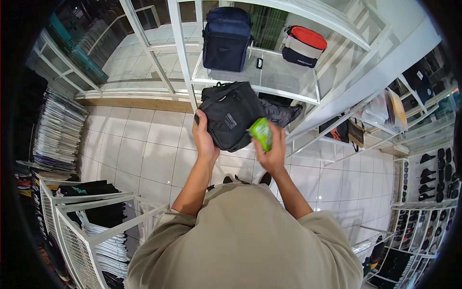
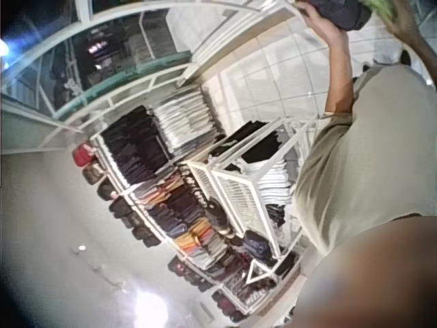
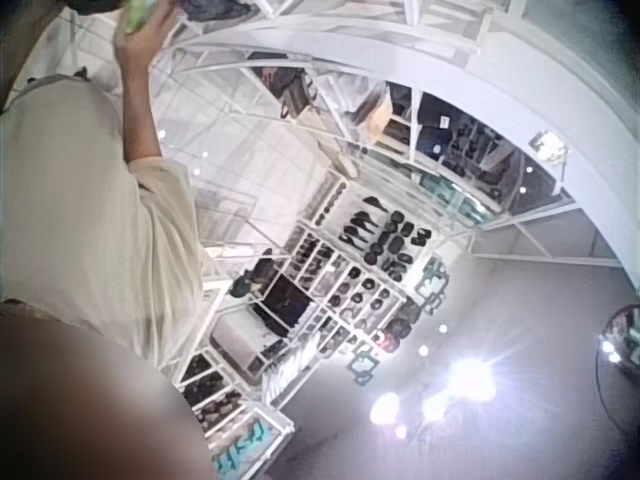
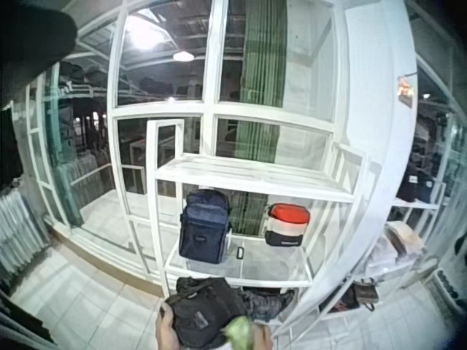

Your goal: Cleaning and dusting merchandise bags on a display shelf in a clothing store.

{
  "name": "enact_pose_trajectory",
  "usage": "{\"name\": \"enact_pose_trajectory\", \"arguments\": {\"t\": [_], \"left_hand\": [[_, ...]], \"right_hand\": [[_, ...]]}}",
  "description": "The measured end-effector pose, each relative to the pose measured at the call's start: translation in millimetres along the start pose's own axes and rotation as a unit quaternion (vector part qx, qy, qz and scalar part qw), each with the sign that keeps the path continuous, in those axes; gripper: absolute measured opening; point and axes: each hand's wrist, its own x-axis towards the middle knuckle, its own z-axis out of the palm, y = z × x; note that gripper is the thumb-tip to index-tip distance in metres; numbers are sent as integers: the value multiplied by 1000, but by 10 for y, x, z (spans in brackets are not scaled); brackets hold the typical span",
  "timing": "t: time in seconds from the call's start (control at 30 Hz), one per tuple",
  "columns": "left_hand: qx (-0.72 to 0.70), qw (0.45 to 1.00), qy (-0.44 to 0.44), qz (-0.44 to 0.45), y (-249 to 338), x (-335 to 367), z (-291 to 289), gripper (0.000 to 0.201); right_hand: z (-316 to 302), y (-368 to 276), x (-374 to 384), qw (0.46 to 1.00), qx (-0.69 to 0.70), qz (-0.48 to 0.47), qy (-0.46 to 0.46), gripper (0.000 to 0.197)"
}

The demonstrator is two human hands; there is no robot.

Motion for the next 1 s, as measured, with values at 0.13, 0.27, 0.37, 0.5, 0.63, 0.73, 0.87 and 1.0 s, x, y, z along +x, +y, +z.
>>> {"name": "enact_pose_trajectory", "arguments": {"t": [0.13, 0.27, 0.37, 0.5, 0.63, 0.73, 0.87, 1.0], "left_hand": [[20, 999, 32, 21, -29, 75, -102, 67], [5, 999, 21, 40, -67, 20, -59, 61], [5, 999, 13, 43, -35, 19, -65, 66], [28, 997, 40, 56, -117, 63, -138, 58], [8, 999, 10, 44, -164, -33, -23, 54], [2, 1000, 13, 15, -112, -86, -18, 50], [94, 993, 18, 71, -312, -87, -221, 45], [74, 995, -17, 61, -268, -130, -198, 44]], "right_hand": [[-36, 85, -18, 997, -6, 65, 34, 63], [9, -300, -122, 993, 63, -44, -89, 63], [83, 137, -40, 996, -25, 85, -13, 62], [-12, -23, 202, 996, 35, 45, 70, 60], [99, -261, 429, 1000, -3, -26, -6, 64], [165, 213, 638, 991, -52, 102, 68, 52], [31, -336, 730, 1000, 16, -16, 21, 60], [97, -140, 830, 999, -32, 11, -4, 59]]}}
